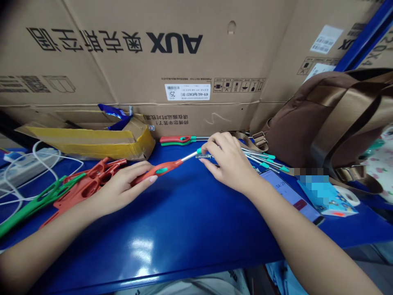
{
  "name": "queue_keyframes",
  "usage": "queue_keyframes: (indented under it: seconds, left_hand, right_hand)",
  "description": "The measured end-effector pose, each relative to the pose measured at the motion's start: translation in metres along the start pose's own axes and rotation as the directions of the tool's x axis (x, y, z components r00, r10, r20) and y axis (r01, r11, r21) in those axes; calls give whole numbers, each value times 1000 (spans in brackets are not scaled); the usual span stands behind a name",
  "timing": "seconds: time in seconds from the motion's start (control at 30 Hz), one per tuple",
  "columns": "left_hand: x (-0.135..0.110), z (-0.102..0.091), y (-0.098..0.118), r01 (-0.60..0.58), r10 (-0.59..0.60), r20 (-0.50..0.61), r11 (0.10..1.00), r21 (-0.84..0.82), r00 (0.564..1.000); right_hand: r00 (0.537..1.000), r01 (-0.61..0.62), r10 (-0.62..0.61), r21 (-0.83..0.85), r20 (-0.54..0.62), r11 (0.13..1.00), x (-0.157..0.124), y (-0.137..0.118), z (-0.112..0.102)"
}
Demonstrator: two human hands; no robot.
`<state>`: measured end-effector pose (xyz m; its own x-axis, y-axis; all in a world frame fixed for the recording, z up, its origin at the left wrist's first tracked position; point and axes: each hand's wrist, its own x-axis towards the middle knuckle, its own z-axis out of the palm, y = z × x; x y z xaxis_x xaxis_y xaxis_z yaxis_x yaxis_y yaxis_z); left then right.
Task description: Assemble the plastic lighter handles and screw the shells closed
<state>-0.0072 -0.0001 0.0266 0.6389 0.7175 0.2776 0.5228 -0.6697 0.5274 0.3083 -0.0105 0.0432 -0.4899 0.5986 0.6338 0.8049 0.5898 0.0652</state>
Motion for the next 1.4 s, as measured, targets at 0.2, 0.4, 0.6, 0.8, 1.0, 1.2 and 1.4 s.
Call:
queue_keyframes:
  seconds: [0.2,0.4,0.6,0.8,1.0,1.2,1.4]
  left_hand:
    - [-2,2,-1,-91,91,3,993,76,996]
    - [-3,1,-4,-114,116,-10,985,129,993]
    - [-4,2,0,-125,123,23,987,104,992]
    - [-5,9,7,-126,123,65,991,47,990]
    - [-2,15,7,129,-85,162,951,-280,983]
    - [-3,21,7,399,-230,362,758,-515,903]
    - [-7,23,13,-16,23,41,985,-171,999]
  right_hand:
    - [987,117,-112,-42,113,992,0,-1,-3]
    - [983,133,-128,-34,132,991,-2,11,-5]
    - [958,194,-203,64,203,979,-3,3,0]
    - [944,252,-258,57,207,966,-4,-24,15]
    - [942,282,-296,106,157,954,-7,-33,23]
    - [937,302,-318,117,146,946,-8,-35,20]
    - [934,273,-291,110,207,956,-10,-37,20]
